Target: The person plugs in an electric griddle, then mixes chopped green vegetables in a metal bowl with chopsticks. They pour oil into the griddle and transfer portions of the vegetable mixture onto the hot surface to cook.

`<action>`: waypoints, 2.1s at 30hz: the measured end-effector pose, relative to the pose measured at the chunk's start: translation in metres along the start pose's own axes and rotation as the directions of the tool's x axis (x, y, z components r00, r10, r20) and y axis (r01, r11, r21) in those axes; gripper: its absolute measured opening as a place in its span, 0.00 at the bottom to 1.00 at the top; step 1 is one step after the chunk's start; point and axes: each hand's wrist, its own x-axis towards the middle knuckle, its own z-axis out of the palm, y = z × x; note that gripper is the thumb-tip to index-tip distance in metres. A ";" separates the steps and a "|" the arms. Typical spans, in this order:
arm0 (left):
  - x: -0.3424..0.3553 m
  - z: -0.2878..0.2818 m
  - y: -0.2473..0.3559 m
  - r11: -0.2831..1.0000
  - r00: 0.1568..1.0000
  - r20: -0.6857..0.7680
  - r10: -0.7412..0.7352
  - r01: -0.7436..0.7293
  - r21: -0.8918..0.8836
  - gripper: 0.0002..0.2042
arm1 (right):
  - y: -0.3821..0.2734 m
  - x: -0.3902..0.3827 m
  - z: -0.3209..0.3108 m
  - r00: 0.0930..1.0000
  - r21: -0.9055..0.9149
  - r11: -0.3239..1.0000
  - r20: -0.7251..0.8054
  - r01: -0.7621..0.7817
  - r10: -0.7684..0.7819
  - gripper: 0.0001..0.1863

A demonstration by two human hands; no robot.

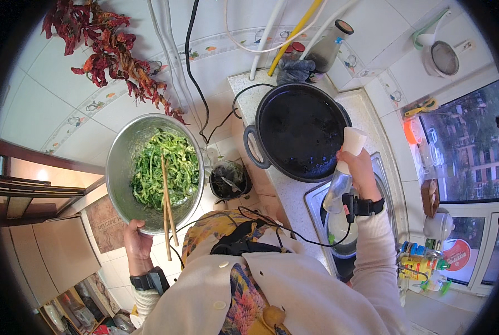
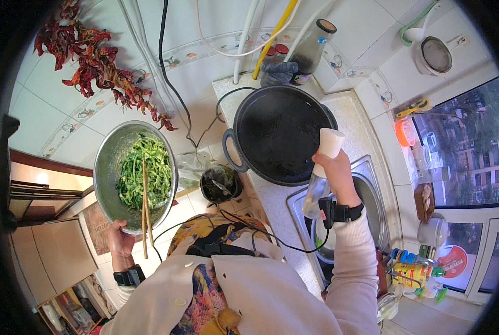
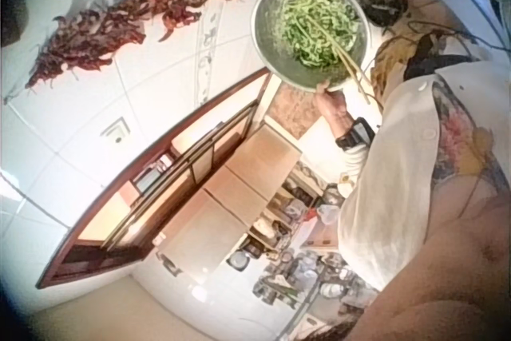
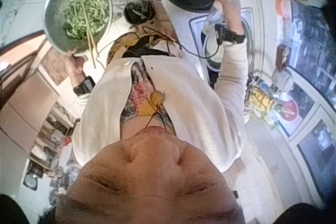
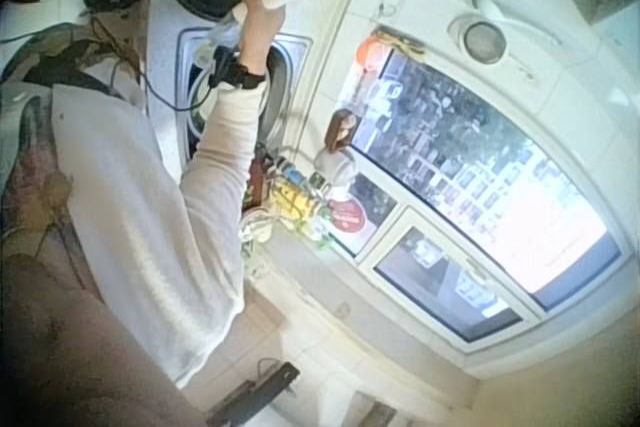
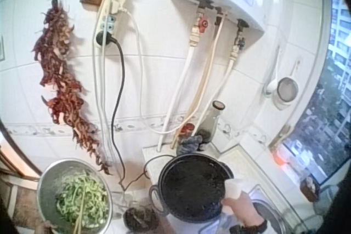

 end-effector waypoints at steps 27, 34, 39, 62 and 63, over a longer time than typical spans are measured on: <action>0.048 0.035 0.030 0.981 0.987 0.112 -0.118 0.098 0.168 0.21 | 0.011 -0.049 0.047 0.995 -0.191 0.981 0.091 -0.017 0.035 0.13; 0.069 0.040 0.034 0.919 0.954 0.187 -0.232 0.152 0.364 0.25 | 0.048 -0.074 0.048 0.980 -0.291 0.946 -0.174 -0.145 0.097 0.21; 0.078 0.037 0.022 0.901 0.842 0.413 -0.347 0.176 0.397 0.27 | 0.071 -0.123 0.028 0.927 -0.022 1.000 -0.375 0.003 -0.011 0.21; -0.032 0.107 -0.037 0.906 0.848 0.379 -0.371 0.241 0.349 0.22 | 0.212 -0.313 -0.243 0.197 0.026 0.959 -0.980 0.283 -0.032 0.21; -0.035 0.105 -0.041 0.915 0.829 0.415 -0.374 0.256 0.313 0.22 | 0.206 -0.315 -0.233 0.319 0.002 0.970 -0.945 0.244 -0.079 0.21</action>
